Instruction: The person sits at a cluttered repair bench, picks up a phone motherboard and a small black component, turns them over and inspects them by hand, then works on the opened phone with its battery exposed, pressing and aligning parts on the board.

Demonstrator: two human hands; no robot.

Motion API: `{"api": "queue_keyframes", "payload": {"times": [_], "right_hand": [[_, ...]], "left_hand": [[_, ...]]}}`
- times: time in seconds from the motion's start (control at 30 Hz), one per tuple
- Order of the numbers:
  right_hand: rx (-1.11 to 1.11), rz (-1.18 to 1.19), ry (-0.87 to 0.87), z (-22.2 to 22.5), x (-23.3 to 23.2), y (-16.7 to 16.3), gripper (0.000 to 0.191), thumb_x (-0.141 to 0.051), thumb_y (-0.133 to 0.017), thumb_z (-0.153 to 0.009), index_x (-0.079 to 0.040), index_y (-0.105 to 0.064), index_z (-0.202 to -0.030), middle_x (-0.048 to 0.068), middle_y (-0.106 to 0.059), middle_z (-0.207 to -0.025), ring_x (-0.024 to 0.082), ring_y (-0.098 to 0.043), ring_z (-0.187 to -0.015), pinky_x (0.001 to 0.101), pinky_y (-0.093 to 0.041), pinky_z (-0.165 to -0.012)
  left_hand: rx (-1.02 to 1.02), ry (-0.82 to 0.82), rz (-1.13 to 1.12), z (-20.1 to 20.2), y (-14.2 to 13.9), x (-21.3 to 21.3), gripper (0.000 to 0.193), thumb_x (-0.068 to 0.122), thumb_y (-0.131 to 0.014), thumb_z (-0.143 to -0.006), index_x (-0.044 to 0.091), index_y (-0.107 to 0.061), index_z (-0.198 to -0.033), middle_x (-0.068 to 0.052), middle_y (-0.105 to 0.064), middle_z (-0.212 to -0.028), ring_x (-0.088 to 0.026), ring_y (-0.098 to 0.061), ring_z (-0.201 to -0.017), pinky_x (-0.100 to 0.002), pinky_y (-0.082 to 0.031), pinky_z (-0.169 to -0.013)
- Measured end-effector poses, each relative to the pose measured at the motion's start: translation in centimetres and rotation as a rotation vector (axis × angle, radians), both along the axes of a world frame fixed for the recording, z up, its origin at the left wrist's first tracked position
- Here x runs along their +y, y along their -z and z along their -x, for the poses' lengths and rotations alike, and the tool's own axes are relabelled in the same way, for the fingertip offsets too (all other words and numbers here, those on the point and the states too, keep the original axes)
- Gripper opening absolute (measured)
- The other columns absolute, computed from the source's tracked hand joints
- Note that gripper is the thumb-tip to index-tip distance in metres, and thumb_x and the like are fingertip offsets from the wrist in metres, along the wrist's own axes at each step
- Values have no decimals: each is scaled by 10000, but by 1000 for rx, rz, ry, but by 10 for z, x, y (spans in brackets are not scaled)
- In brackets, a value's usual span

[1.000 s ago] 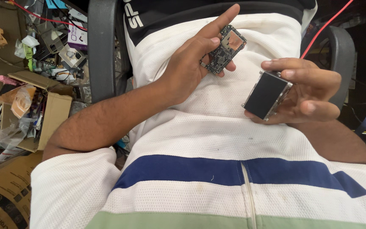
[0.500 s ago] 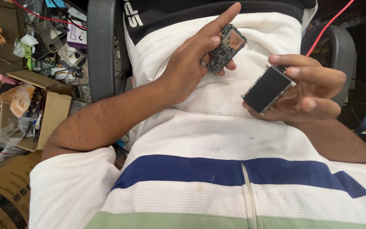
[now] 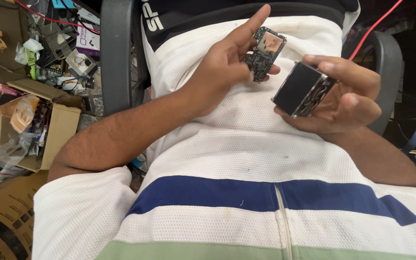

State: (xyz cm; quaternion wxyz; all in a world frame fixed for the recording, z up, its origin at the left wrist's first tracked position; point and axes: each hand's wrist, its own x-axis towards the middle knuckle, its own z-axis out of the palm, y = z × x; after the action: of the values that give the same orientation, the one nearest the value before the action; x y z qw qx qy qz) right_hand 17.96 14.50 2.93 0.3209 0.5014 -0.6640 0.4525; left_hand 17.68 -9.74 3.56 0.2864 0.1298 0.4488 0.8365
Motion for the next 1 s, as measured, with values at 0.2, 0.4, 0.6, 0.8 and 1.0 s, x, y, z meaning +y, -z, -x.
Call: {"api": "queue_keyframes", "payload": {"times": [0.2, 0.4, 0.6, 0.8, 1.0], "right_hand": [[33, -23, 189, -6, -4, -11, 1097, -91, -972, -730, -158, -242, -1546, 201, -471, -1296, 334, -640, -1164, 387, -653, -933], [-57, -42, 77, -8, -1, -12, 1119, -82, -947, -746, -192, -207, -1578, 236, -461, -1303, 329, -629, -1174, 394, -643, -953], [-85, -55, 114, -18, -2, -25, 1036, -103, -909, -812, -208, -242, -1598, 207, -475, -1283, 299, -632, -1128, 369, -640, -918], [-83, 36, 125, -20, -12, -45, 749, -182, -906, -818, -224, -421, -1387, 216, -613, -1205, 368, -725, -1012, 457, -665, -842], [62, -68, 201, -44, -15, -43, 962, -265, -984, -732, -205, -351, -1455, 168, -609, -1244, 363, -733, -1046, 440, -655, -848]], "left_hand": [[77, -4, -28, -5, 0, 3, 967, -238, -494, -907, 107, -62, -1701, -184, -461, -1598, -238, -625, -1372, -326, -577, -1132], [144, -57, 24, -6, -6, 7, 862, -158, -578, -1021, 87, -107, -1700, -193, -541, -1524, -229, -643, -1358, -332, -567, -1192], [135, -103, 157, -10, -1, 6, 777, -41, -648, -1025, 66, -218, -1664, -158, -728, -1243, -180, -713, -1152, -310, -597, -1043], [99, -201, 308, -4, -23, 11, 677, -39, -663, -924, 37, -408, -1547, -144, -753, -1173, -166, -716, -1036, -300, -588, -911], [-182, -205, 327, -23, -38, 5, 642, 37, -650, -893, 116, -438, -1494, -118, -753, -1156, -166, -723, -917, -344, -625, -754]]}}
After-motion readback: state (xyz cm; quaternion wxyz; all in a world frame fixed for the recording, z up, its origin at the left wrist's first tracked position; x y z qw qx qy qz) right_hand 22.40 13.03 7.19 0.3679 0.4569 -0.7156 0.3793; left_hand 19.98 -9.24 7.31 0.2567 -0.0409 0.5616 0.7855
